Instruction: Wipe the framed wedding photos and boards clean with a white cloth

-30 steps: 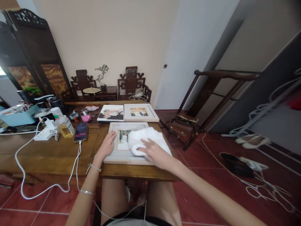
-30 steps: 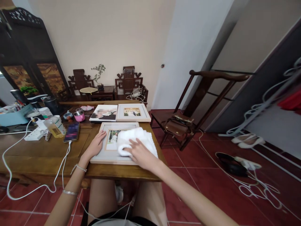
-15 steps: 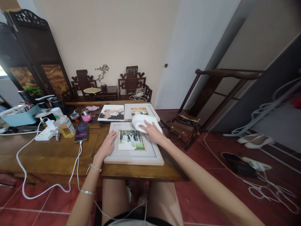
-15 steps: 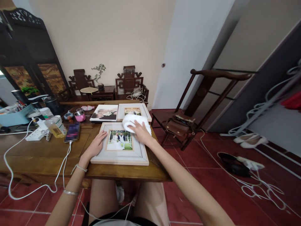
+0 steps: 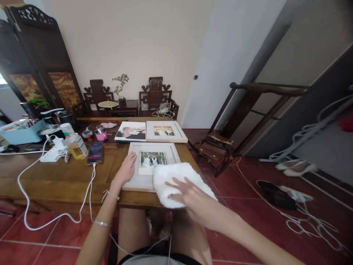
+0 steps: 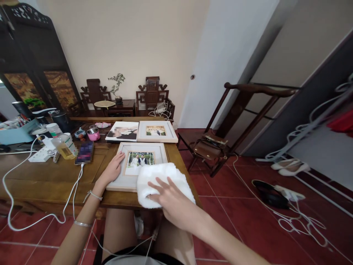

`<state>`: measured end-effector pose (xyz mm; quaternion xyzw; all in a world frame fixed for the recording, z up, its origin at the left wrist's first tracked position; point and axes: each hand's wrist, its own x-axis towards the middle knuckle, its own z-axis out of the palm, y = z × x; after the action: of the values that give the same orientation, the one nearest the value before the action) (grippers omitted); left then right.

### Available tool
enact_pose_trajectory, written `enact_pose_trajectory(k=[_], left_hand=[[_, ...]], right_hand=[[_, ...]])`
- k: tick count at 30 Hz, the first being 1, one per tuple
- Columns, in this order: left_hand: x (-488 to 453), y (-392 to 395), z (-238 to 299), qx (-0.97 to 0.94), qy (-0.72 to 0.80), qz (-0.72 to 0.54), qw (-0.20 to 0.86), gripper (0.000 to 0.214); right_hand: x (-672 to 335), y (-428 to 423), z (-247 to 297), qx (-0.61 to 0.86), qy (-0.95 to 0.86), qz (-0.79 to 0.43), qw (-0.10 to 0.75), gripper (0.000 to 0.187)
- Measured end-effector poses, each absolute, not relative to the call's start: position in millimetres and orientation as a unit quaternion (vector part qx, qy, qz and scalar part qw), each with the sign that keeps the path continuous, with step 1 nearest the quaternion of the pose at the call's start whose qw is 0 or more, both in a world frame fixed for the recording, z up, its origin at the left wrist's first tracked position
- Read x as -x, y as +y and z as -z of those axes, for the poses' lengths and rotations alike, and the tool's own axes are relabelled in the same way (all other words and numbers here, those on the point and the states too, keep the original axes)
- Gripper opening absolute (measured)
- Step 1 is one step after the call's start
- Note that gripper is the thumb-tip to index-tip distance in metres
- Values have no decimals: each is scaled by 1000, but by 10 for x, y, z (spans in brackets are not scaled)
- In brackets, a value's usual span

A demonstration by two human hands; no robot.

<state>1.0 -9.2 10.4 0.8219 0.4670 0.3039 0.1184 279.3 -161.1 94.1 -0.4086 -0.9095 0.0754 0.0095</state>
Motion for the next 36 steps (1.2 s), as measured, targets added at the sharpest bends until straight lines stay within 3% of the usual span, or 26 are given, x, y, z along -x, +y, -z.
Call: enact_pose_trajectory(k=[4, 14, 19, 28, 36], left_hand=[[1, -87, -112, -831, 458, -293, 116, 56], [30, -36, -54, -834, 441, -308, 122, 59], [7, -44, -48, -824, 452, -319, 118, 58], [-30, -84, -82, -819, 456, -328, 116, 53], [31, -48, -69, -836, 436, -307, 129, 59]], right_hand=[[-2724, -1472, -851, 414, -907, -67, 41, 72], [-2704, 25, -716, 539, -837, 73, 61, 62], [-2675, -357, -763, 495, -867, 56, 20, 64], [-2626, -1660, -1020, 439, -892, -105, -2, 71], [-2489, -619, -708, 490, -870, -13, 62, 69]])
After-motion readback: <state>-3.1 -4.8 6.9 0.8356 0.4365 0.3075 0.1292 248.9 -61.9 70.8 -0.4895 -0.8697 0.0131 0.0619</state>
